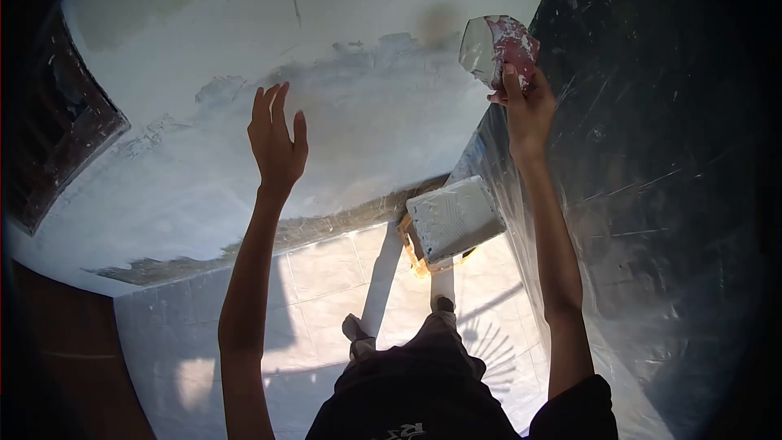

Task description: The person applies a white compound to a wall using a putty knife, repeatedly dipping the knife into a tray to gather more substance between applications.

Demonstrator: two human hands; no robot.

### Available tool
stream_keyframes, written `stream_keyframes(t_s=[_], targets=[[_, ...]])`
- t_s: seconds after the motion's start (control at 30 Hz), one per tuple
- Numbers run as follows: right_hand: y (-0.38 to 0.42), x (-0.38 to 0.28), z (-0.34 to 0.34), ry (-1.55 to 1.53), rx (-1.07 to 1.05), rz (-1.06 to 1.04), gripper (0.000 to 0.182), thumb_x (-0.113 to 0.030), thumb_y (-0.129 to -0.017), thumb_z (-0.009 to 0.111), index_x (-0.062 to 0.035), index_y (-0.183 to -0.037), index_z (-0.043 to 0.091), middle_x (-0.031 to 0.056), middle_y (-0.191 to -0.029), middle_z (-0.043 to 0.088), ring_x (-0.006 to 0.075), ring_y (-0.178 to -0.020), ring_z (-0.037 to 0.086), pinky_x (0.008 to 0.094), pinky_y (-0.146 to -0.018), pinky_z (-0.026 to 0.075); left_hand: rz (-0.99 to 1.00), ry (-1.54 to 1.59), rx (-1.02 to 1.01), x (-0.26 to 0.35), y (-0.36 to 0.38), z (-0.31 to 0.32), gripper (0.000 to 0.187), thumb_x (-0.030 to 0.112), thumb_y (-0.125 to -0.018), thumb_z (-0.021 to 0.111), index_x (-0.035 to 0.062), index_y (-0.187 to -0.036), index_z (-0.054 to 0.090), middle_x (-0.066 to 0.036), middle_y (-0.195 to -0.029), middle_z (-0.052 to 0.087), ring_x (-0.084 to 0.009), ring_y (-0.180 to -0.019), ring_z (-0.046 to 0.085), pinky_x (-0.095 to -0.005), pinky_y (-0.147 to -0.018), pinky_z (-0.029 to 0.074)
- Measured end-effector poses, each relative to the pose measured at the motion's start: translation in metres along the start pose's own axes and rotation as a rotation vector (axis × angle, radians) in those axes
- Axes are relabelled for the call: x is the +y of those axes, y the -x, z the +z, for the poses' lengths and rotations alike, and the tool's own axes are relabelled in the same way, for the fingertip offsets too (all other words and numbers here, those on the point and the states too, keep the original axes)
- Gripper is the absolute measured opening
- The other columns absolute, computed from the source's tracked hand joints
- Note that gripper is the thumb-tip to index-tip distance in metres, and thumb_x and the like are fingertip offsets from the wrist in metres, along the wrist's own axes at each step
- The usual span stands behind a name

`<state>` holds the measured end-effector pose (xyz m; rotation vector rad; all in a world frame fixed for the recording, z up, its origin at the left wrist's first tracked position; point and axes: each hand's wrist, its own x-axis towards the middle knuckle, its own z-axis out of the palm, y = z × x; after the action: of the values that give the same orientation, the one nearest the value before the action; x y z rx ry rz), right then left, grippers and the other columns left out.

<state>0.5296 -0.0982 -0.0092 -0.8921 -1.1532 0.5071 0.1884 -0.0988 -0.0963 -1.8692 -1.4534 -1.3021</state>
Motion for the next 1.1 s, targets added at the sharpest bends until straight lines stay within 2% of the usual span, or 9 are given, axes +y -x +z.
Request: stream_keyframes(t_s=[0.37,0.6,0.73,0.77,0.8,0.87,0.9,1.0,1.1], targets=[[0.015,0.184,-0.179,0.179,-0.259,0.393,0.03,-0.02,-0.092,0.067,0.0034,-0.108,0.058,0.0101,-0.087,0.068,0.0144,-0.061,0.067,0.0266,-0.056,0.054,-0.365,0.053,-0.32,0.164,0.168,0.152,0.048,0.019,-0.094,0.058,0.0102,-0.139,0.044,-0.017,-0.135,0.051,-0.0359,-0.134,0.04,-0.0507,-0.104,0.035],[0.098,0.305,-0.26,0.534,-0.448,0.565,0.028,-0.019,-0.09,0.067,0.0019,-0.105,0.057,0.0119,-0.088,0.069,0.0184,-0.059,0.07,0.0314,-0.054,0.053,-0.581,0.113,-0.614,0.243,0.312,0.179,0.055,0.021,-0.091,0.062,0.0084,-0.141,0.042,-0.021,-0.134,0.05,-0.0376,-0.131,0.042,-0.0492,-0.102,0.038],[0.145,0.354,-0.29,0.685,-0.544,0.563,0.028,-0.023,-0.09,0.065,0.0006,-0.103,0.056,0.0169,-0.085,0.068,0.0259,-0.057,0.069,0.0373,-0.054,0.052,-0.689,0.166,-0.731,0.254,0.373,0.193,0.062,0.025,-0.09,0.065,0.0066,-0.143,0.039,-0.022,-0.136,0.048,-0.0373,-0.131,0.042,-0.0483,-0.103,0.037],[0.155,0.364,-0.297,0.705,-0.577,0.648,0.028,-0.022,-0.089,0.065,0.0001,-0.104,0.055,0.0204,-0.086,0.067,0.0337,-0.067,0.069,0.0406,-0.058,0.052,-0.704,0.167,-0.765,0.255,0.387,0.199,0.068,0.028,-0.088,0.067,0.0048,-0.144,0.036,-0.022,-0.136,0.047,-0.0371,-0.131,0.042,-0.0473,-0.103,0.037],[0.165,0.378,-0.305,0.717,-0.59,0.661,0.028,-0.022,-0.089,0.065,0.0001,-0.104,0.055,0.0204,-0.086,0.067,0.0337,-0.067,0.069,0.0406,-0.058,0.052,-0.723,0.171,-0.776,0.258,0.396,0.203,0.068,0.028,-0.088,0.067,0.0048,-0.144,0.036,-0.022,-0.136,0.047,-0.0371,-0.131,0.042,-0.0473,-0.103,0.037],[0.183,0.408,-0.315,0.849,-0.662,0.417,0.023,-0.02,-0.091,0.065,-0.0021,-0.1,0.055,0.0132,-0.076,0.069,0.0216,-0.058,0.069,0.0336,-0.052,0.052,-0.737,0.168,-0.84,0.257,0.412,0.216,0.072,0.028,-0.088,0.068,0.0013,-0.145,0.034,-0.023,-0.14,0.045,-0.0365,-0.13,0.043,-0.0456,-0.105,0.038],[0.183,0.419,-0.311,0.852,-0.679,0.413,0.023,-0.02,-0.091,0.065,-0.0021,-0.1,0.055,0.0132,-0.076,0.069,0.0216,-0.058,0.069,0.0336,-0.052,0.052,-0.743,0.146,-0.868,0.257,0.418,0.223,0.081,0.033,-0.085,0.072,-0.0008,-0.146,0.03,-0.023,-0.141,0.043,-0.0363,-0.13,0.043,-0.0457,-0.104,0.04],[0.197,0.433,-0.313,0.891,-0.711,0.368,0.023,-0.02,-0.089,0.065,-0.0017,-0.1,0.055,0.0183,-0.081,0.067,0.0363,-0.07,0.068,0.0419,-0.061,0.051,-0.796,0.115,-0.896,0.257,0.438,0.241,0.088,0.036,-0.082,0.074,-0.0024,-0.146,0.028,-0.024,-0.141,0.042,-0.0358,-0.13,0.043,-0.0461,-0.102,0.041],[0.208,0.445,-0.312,0.901,-0.713,0.384,0.024,-0.019,-0.088,0.065,-0.0013,-0.101,0.056,0.0196,-0.086,0.067,0.0385,-0.08,0.067,0.0442,-0.067,0.05,-0.816,0.121,-0.916,0.256,0.454,0.258,0.102,0.043,-0.076,0.079,-0.0037,-0.148,0.023,-0.023,-0.14,0.042,-0.0354,-0.13,0.043,-0.0463,-0.1,0.043]])
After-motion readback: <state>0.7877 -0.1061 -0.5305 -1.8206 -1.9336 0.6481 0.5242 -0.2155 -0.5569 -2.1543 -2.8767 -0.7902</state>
